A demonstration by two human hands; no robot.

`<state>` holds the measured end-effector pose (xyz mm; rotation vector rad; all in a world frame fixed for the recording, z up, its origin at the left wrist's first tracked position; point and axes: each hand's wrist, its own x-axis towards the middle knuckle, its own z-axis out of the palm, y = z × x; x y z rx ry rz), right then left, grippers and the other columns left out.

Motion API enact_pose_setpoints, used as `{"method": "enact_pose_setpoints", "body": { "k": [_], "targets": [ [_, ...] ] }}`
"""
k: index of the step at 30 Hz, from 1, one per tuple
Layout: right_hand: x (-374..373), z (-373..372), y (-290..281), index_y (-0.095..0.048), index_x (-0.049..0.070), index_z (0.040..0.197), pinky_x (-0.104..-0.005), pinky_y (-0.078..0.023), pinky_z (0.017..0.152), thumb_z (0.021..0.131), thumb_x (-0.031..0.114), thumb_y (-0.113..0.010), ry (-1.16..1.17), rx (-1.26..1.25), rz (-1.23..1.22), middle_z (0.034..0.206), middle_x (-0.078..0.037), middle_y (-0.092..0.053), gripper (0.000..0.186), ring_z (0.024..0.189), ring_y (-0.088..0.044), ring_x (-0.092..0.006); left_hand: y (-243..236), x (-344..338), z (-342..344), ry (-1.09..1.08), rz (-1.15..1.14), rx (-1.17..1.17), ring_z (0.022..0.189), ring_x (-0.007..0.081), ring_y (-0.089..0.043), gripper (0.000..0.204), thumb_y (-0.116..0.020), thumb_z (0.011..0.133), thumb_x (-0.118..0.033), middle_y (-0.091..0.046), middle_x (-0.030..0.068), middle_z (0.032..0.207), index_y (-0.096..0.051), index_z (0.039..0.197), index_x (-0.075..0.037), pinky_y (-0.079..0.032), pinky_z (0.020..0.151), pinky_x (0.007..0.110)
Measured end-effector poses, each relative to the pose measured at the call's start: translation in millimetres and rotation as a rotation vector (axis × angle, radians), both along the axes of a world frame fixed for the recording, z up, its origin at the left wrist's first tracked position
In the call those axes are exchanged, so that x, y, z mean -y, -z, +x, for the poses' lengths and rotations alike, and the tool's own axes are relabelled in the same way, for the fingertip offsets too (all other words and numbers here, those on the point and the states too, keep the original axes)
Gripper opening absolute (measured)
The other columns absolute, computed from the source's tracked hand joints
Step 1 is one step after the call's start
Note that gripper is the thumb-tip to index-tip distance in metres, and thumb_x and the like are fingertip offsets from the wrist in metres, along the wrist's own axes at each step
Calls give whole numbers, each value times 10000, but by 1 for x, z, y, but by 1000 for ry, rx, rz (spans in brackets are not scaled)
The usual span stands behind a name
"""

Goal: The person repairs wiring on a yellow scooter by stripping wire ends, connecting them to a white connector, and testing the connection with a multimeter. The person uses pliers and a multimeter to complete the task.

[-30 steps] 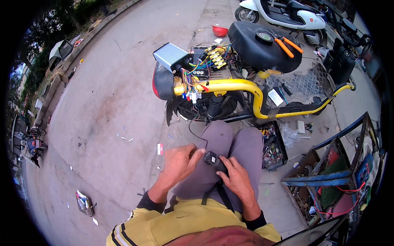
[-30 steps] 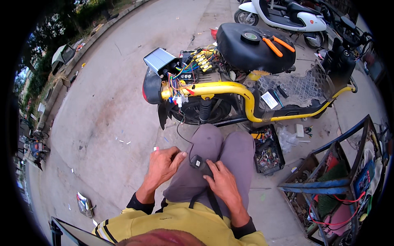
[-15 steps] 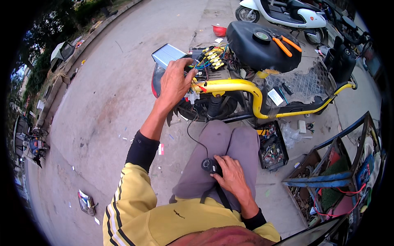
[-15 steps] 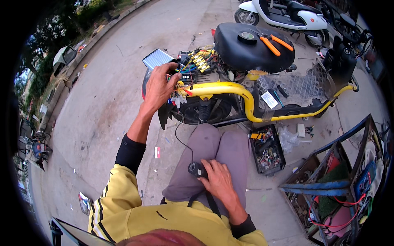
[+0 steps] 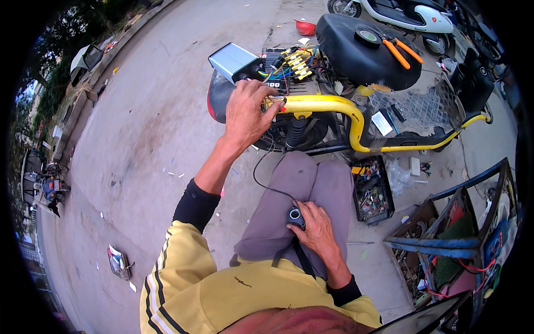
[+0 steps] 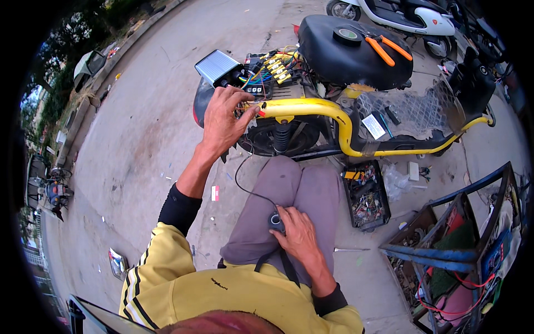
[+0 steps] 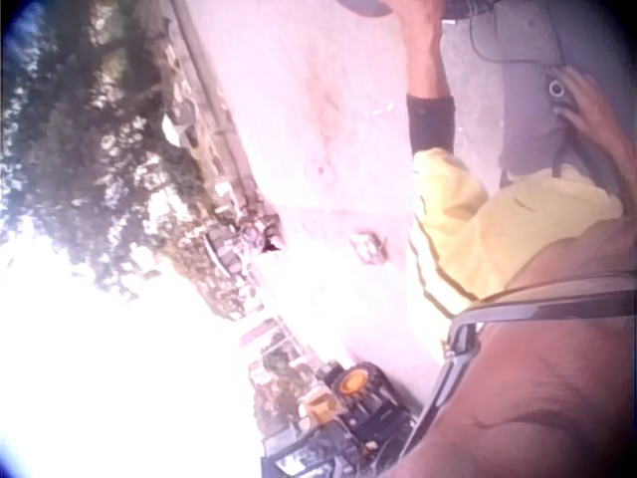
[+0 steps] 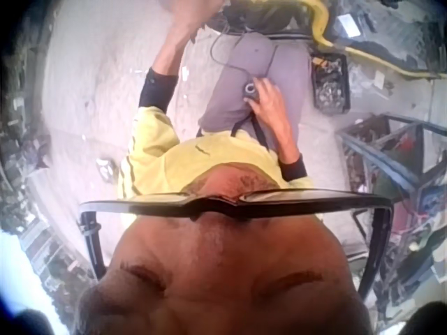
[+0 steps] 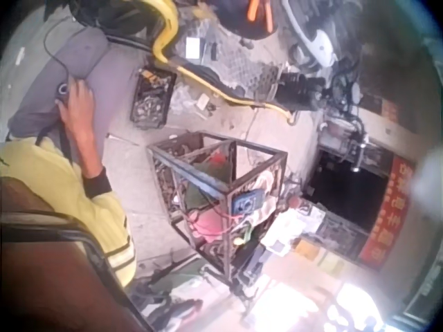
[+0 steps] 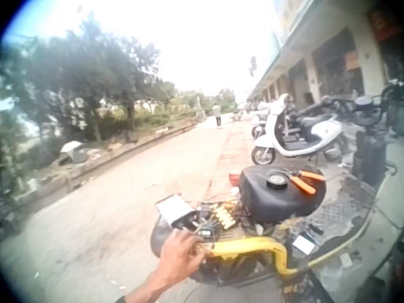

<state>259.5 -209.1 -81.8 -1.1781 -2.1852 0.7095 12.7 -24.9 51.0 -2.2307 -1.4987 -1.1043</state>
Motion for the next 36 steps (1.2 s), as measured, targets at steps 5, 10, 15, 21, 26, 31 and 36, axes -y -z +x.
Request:
{"method": "enact_pose_setpoints", "body": {
  "k": [5,10,15,21,26,31,36],
  "targets": [
    [-1,-4,-3,-579,28,1350,-429,-501,898,757,178,-848,4,-12,-29,1182,-141,-618,668,1038,-610,-363,4,-8,0,27,22,22,919,267,-561,135,-766,842,-131,-641,61,933,-692,922,-50,-474,795,393],
    [-1,-8,-12,-568,23,1331,-441,-518,909,744,86,-851,76,-200,-93,1198,-170,-620,654,1061,-634,-396,5,-9,-1,4,-28,69,931,275,-556,95,-731,855,-99,-628,70,908,-662,893,-45,-447,831,404],
    [-21,3,-50,-531,23,1367,-447,-518,912,754,77,-842,120,-207,59,1169,-163,-621,690,1062,-634,-390,6,-9,8,43,-82,46,971,285,-564,105,-728,873,-105,-652,73,957,-686,948,-45,-435,878,417],
    [-28,1,-17,-563,45,1359,-433,-478,874,803,244,-814,240,-6,175,1046,-134,-594,642,1007,-617,-342,3,45,2,7,91,102,1142,305,-604,262,-739,904,-51,-664,154,1202,-687,1158,-21,-485,968,411],
    [-36,4,-4,-589,43,1328,-429,-437,856,791,315,-818,417,19,188,1080,-128,-591,643,1006,-581,-312,31,88,31,185,-26,125,1030,325,-608,287,-710,854,26,-664,149,1114,-647,1130,-22,-467,917,412],
    [-47,13,-7,-594,40,1318,-448,-411,848,783,324,-825,550,96,145,1103,-130,-545,648,1027,-548,-310,70,134,60,290,-116,156,1024,349,-615,238,-677,905,4,-668,169,1104,-636,1139,-11,-473,928,442],
    [-44,21,-15,-554,41,1371,-465,-417,890,782,366,-834,490,63,105,1124,-149,-531,728,1079,-543,-337,101,167,70,332,-181,174,977,351,-625,312,-684,823,55,-668,178,1082,-631,1123,-10,-483,876,445]
  ]
}}
